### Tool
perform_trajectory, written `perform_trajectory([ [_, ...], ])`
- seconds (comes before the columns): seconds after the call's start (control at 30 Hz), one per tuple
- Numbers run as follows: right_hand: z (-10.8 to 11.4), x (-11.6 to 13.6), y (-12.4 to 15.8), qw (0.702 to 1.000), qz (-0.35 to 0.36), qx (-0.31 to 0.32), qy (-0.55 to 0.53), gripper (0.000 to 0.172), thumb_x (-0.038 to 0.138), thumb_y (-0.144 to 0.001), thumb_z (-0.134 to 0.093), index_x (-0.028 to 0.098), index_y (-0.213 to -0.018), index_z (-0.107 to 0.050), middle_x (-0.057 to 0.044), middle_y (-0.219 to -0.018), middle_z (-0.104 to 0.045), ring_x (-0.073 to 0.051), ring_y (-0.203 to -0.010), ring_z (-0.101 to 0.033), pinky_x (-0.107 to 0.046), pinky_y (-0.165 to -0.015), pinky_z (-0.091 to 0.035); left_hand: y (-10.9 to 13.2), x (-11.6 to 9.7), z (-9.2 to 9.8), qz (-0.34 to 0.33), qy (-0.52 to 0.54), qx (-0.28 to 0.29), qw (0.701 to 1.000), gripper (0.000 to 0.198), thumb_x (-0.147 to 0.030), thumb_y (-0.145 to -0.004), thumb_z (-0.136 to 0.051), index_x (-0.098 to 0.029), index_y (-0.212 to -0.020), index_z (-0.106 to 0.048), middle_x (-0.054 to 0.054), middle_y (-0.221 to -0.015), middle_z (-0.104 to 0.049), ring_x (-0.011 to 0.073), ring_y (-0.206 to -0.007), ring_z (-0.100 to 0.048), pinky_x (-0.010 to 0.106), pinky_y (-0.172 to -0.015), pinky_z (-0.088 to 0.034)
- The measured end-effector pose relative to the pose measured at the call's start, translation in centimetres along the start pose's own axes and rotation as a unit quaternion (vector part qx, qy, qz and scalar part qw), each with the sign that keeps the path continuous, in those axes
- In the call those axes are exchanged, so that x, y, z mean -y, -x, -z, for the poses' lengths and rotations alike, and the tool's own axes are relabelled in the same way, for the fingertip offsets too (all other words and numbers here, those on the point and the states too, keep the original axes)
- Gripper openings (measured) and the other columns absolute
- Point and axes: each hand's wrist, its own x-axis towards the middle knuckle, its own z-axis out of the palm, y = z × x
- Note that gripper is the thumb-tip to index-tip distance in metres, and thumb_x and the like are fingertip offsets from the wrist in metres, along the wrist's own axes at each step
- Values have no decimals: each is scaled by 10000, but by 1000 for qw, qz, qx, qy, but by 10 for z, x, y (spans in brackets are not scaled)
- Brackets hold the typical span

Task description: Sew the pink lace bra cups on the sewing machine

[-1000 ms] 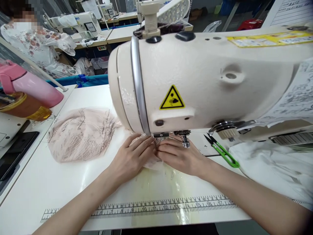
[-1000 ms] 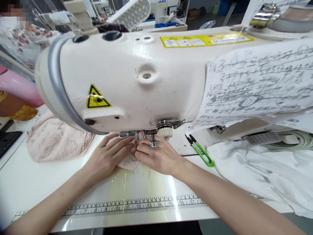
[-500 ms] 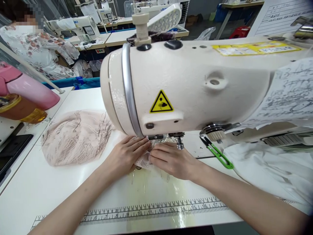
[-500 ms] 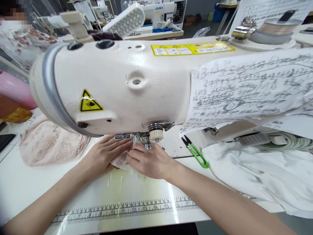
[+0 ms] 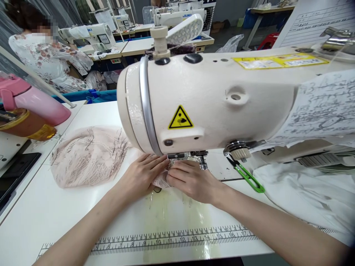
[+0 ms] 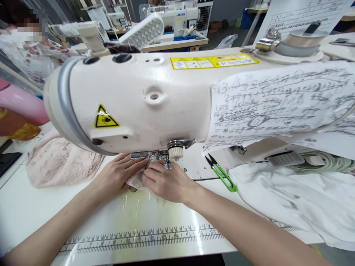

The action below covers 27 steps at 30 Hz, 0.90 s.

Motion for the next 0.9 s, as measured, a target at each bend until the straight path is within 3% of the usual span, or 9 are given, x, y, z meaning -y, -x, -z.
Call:
perform_trajectory([
  [0.37, -2, -5, 2, 1000, -8, -1, -3, 244, -24, -860, -470, 151, -892, -638, -5, -842, -670, -136, -930, -596, -278, -795, -478, -4, -8, 1, 22, -13, -7, 1000, 583, -112, -709, -502, -69, -1289, -537, 143, -1242, -646, 282, -1130, -619, 468, -968, -497],
  [0.53, 5, -7, 2, 1000, -16, 21, 10, 231, 11, -885, -458, 168, -895, -627, 7, -848, -653, -128, -894, -574, -270, -682, -431, -5, -12, -1, 32, -36, -7, 999, 561, -178, -763, -509, -59, -1311, -524, 157, -1228, -648, 296, -1124, -613, 472, -961, -493],
  [0.67, 10, -6, 5, 995, -71, 40, 51, 254, -4, -864, -442, 192, -877, -603, 20, -889, -658, -126, -871, -567, -287, -590, -318, -5, -15, -1, 31, -66, 3, 997, 526, -227, -805, -490, -48, -1298, -535, 170, -1243, -636, 303, -1098, -623, 481, -979, -479],
  [0.9, 9, -9, 11, 991, -105, 49, 72, 172, 114, -883, -477, 231, -897, -603, 37, -972, -681, -116, -745, -571, -297, -572, -276, -5, -20, -3, 40, -78, -6, 996, 483, -273, -874, -459, -77, -1309, -531, 166, -1224, -641, 304, -1099, -617, 493, -980, -462],
])
